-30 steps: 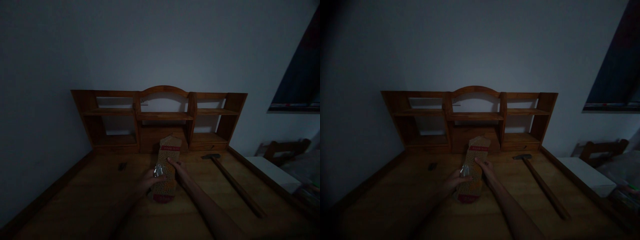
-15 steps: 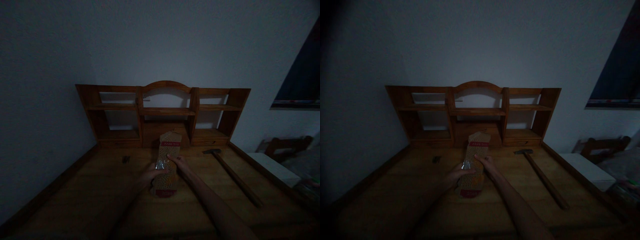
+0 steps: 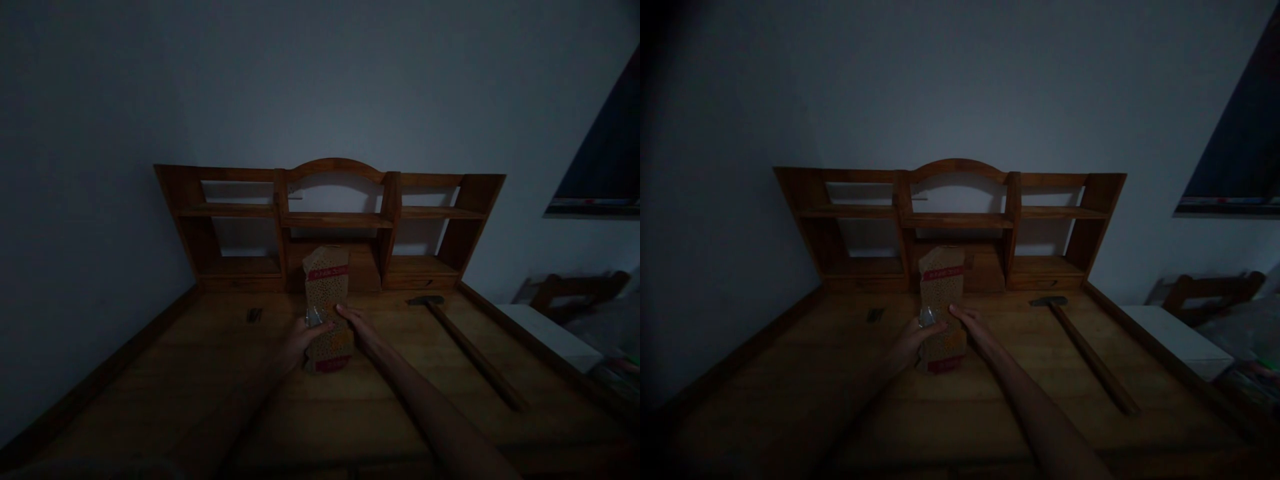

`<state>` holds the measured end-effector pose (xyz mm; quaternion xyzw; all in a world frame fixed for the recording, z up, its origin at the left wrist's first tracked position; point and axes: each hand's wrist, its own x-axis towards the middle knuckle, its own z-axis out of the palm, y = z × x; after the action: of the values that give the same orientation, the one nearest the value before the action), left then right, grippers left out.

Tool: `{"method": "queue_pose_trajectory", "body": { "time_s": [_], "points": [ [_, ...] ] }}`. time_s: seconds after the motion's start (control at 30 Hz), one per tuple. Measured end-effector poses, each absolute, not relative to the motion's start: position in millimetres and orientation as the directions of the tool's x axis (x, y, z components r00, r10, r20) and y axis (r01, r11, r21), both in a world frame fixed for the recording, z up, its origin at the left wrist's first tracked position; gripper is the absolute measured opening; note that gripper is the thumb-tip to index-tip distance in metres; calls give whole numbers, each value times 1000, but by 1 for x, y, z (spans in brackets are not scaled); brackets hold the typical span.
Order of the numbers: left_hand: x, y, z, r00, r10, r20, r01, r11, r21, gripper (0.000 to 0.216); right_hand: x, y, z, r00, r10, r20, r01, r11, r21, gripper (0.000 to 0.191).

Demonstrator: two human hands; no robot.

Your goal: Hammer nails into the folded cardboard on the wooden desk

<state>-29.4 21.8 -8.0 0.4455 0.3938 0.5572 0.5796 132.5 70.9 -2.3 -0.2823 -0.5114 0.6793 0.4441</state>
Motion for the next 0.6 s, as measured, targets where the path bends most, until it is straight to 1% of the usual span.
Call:
{"method": "queue_pose_trajectory", "body": {
  "time_s": [0.1, 0.23, 0.43, 0.6],
  "points": [
    [-30, 23, -6, 25, 998, 61, -341, -49, 939, 49, 131, 71, -2, -460, 884, 84, -312, -73, -947, 37],
    [-32, 24, -4, -31, 998, 51, -328, -58, 943, 48, 130, 72, -5, -457, 884, 94, -289, -48, -956, 36],
    [-30, 25, -6, -27, 995, 98, -326, -102, 940, 45, 131, 72, -6, -452, 885, 113, -258, -8, -966, 37],
    [-32, 28, -9, -56, 998, 17, -296, -33, 954, 48, 132, 69, -1, -471, 872, 134, -242, 18, -970, 33]
  ]
}}
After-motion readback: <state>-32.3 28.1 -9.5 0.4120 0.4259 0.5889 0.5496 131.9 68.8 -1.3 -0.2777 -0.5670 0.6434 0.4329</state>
